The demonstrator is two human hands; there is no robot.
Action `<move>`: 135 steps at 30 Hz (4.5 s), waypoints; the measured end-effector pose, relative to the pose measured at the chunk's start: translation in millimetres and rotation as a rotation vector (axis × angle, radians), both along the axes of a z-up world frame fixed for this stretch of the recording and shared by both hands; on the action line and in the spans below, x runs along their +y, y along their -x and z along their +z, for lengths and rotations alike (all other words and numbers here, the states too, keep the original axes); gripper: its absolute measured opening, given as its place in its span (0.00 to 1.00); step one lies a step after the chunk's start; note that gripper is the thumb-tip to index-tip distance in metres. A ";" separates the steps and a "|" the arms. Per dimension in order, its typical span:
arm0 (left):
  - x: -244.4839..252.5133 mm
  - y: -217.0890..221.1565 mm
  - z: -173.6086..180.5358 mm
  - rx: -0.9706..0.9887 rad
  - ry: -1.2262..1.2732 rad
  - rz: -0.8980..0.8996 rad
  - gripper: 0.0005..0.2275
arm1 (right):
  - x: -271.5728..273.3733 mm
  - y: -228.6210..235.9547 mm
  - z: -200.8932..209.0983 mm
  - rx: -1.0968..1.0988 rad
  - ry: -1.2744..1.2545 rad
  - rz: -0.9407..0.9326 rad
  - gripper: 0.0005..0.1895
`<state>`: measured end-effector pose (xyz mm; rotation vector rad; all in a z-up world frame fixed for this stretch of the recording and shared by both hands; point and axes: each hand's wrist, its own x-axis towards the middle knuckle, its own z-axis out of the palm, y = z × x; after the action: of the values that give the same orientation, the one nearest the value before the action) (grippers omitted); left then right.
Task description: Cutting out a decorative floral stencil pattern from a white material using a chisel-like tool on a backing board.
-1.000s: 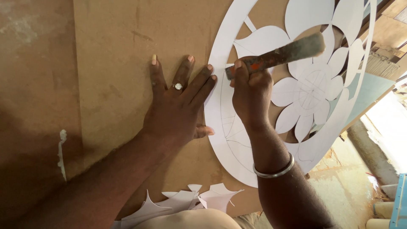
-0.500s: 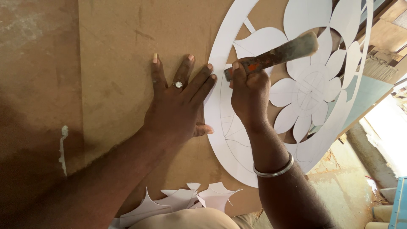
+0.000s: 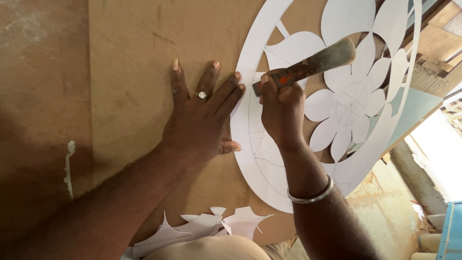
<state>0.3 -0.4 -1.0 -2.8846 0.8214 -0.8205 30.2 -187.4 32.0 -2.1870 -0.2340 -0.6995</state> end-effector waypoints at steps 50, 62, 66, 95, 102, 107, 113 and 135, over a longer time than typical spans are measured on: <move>-1.5 -4.2 -8.3 0.017 0.071 -0.019 0.53 | -11.5 28.7 -23.8 0.047 0.102 0.061 0.10; -2.0 -5.6 -10.4 0.017 0.076 -0.011 0.52 | -19.4 34.9 -32.4 0.039 0.132 0.121 0.09; -1.2 -6.4 -12.6 -0.006 0.073 -0.018 0.52 | -20.2 37.2 -33.7 0.021 0.137 0.148 0.09; 0.2 -8.4 -19.9 -0.033 0.180 -0.077 0.53 | -37.3 48.5 -45.1 0.071 0.239 0.201 0.10; 0.0 -8.1 -18.7 -0.052 0.219 -0.104 0.53 | -44.3 45.1 -50.3 0.021 0.281 0.295 0.11; 1.4 -5.2 -17.5 -0.099 0.245 -0.133 0.51 | -46.0 48.8 -60.0 -0.054 0.275 0.233 0.09; 3.1 -3.1 -13.0 -0.126 0.276 -0.163 0.50 | -77.9 36.2 -96.1 -0.124 -0.042 0.177 0.08; -57.4 5.8 10.1 -0.062 0.846 -0.106 0.29 | -87.6 28.3 -117.7 -0.397 -0.159 0.200 0.05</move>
<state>-5.5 -57.8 9.0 -3.4859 0.7535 -1.5849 1.9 -275.0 -85.6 -1.8298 -0.5721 -0.9972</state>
